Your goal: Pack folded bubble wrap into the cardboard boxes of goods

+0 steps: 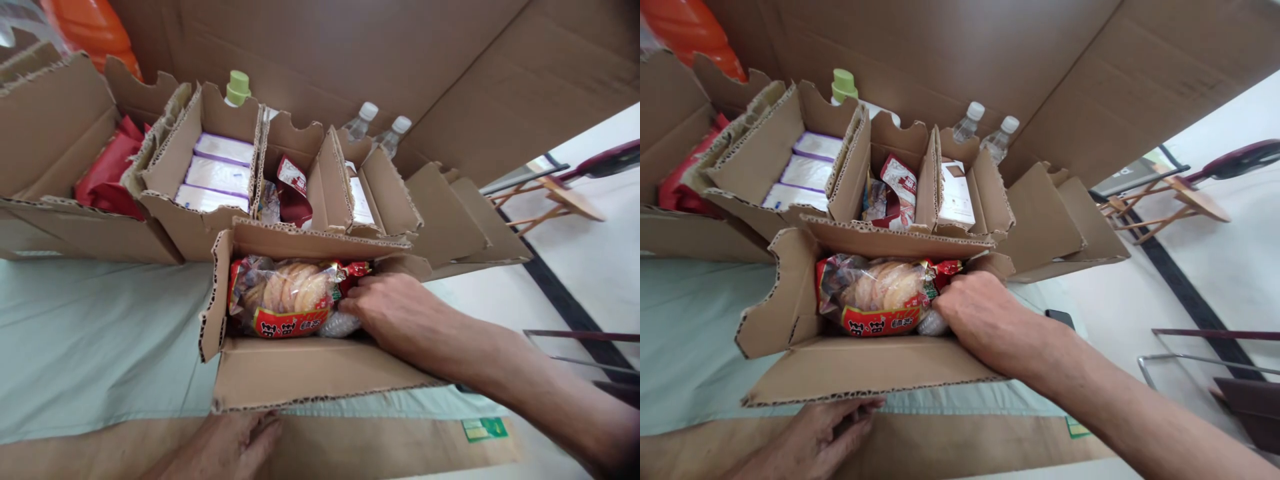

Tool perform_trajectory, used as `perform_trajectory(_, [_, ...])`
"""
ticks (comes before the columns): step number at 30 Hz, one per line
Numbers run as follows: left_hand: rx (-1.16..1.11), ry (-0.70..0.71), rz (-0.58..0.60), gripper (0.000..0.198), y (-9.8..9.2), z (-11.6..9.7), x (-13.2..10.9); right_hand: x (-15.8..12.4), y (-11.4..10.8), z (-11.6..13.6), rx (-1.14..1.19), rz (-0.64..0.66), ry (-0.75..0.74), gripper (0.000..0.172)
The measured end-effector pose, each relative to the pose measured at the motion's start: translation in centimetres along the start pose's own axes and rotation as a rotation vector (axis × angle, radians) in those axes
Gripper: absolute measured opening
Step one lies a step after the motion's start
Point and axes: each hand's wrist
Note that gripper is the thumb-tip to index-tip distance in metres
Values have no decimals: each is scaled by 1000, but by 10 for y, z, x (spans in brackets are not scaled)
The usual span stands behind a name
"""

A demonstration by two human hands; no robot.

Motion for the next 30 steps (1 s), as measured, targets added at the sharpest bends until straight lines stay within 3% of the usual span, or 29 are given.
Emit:
perform_trajectory(3, [-6, 26, 17, 30, -3, -3, 1, 5, -7, 9, -63, 190, -16, 27])
perform_trajectory(5, [-4, 67, 7, 31, -5, -6, 4, 4, -9, 8, -65, 172, -32, 25])
perform_trajectory(7, [13, 114, -27, 28, -8, -9, 7, -6, -11, 2, -58, 55, -90, 20])
perform_trajectory(10, [82, 230, -153, 27, -18, -16, 1, -42, -14, -11, -19, -251, -104, 18])
perform_trajectory(13, [220, 243, -326, 24, -38, -19, -18, -93, -3, -17, 138, -562, 108, 22])
perform_trajectory(16, [256, 19, -581, 21, -57, -14, -37, -125, 35, -10, 442, -685, 351, 25])
perform_trajectory(18, [173, -118, -691, 39, -65, -12, -38, -120, 69, 2, 652, -623, 385, 26])
perform_trajectory(20, [74, -164, -686, 62, -69, -13, -28, -97, 99, 16, 804, -559, 341, 35])
perform_trajectory(22, [14, -138, -642, 72, -68, -20, -8, -65, 116, 32, 894, -572, 298, 41])
perform_trajectory(26, [-82, -77, -598, 67, -57, -39, 20, -26, 121, 59, 939, -682, 290, 26])
perform_trajectory(28, [-107, -76, -614, 64, -45, -42, 15, -32, 126, 74, 923, -716, 317, 23])
perform_trajectory(30, [-83, -102, -625, 58, -29, -39, -3, -51, 142, 91, 914, -743, 334, 30])
Point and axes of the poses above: each hand's wrist, its own x-axis towards the middle knuckle, its own y-axis out of the palm, z = x × y, and after that the axes turned 14 degrees about z, right-handed
